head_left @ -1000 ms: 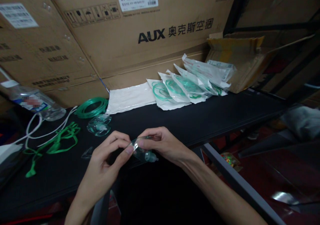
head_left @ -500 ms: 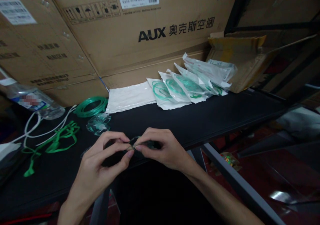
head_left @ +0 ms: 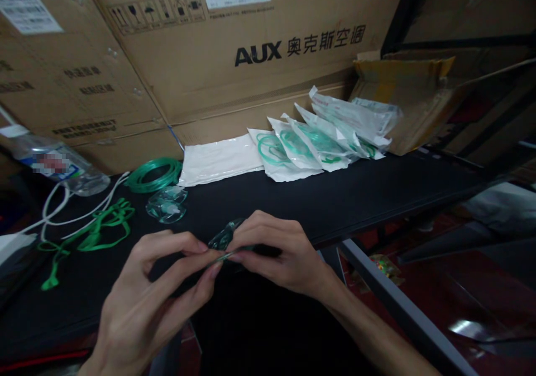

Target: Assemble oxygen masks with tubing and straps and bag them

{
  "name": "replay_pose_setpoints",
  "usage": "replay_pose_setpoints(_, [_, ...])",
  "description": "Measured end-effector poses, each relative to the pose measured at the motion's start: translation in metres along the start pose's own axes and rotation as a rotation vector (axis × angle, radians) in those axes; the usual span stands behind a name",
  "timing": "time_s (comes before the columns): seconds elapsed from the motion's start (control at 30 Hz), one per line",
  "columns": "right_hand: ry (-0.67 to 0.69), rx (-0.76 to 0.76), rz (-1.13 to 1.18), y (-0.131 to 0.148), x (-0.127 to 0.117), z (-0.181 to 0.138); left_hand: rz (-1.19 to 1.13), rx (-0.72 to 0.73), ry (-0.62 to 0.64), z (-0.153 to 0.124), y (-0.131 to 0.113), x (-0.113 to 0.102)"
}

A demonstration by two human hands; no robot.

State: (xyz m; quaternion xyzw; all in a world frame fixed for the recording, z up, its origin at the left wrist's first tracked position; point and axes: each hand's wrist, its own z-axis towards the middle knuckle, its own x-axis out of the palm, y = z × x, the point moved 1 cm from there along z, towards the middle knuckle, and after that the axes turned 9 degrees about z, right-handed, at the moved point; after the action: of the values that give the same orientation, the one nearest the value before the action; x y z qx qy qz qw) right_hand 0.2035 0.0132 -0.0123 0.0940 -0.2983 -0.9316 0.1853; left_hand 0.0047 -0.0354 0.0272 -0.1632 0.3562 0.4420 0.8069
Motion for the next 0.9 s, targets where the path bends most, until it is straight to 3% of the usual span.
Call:
replay_pose_setpoints(0.17, [0.028, -0.001, 0.001, 0.007, 0.001, 0.001, -0.012, 0.013, -0.006, 0.000, 0.001, -0.003])
replay_pose_setpoints(0.3, [-0.038, 0.221, 0.118, 0.005, 0.004, 0.000, -0.159, -0.004, 0.037, -0.001, 0.009, 0.006])
replay_pose_setpoints(0.37, [-0.120, 0.336, 0.205, 0.002, 0.007, -0.001, -0.285, -0.153, 0.030, 0.000, 0.011, 0.013])
replay_pose_setpoints(0.47, [-0.246, 0.419, 0.345, -0.001, 0.012, -0.003, -0.520, -0.499, 0.003, 0.000, 0.008, 0.024])
replay_pose_setpoints(0.53, [-0.294, 0.431, 0.406, -0.003, 0.015, -0.003, -0.606, -0.653, 0.023, 0.000, 0.005, 0.030])
replay_pose_setpoints(0.63, [-0.322, 0.409, 0.437, -0.004, 0.018, -0.003, -0.643, -0.738, 0.024, -0.001, 0.004, 0.034])
replay_pose_setpoints(0.77, [-0.344, 0.355, 0.384, -0.004, 0.019, -0.003, -0.693, -0.764, -0.008, -0.004, 0.006, 0.037])
replay_pose_setpoints(0.9, [-0.414, 0.304, 0.178, 0.000, 0.021, -0.005, -0.700, -0.741, -0.017, -0.004, 0.003, 0.037])
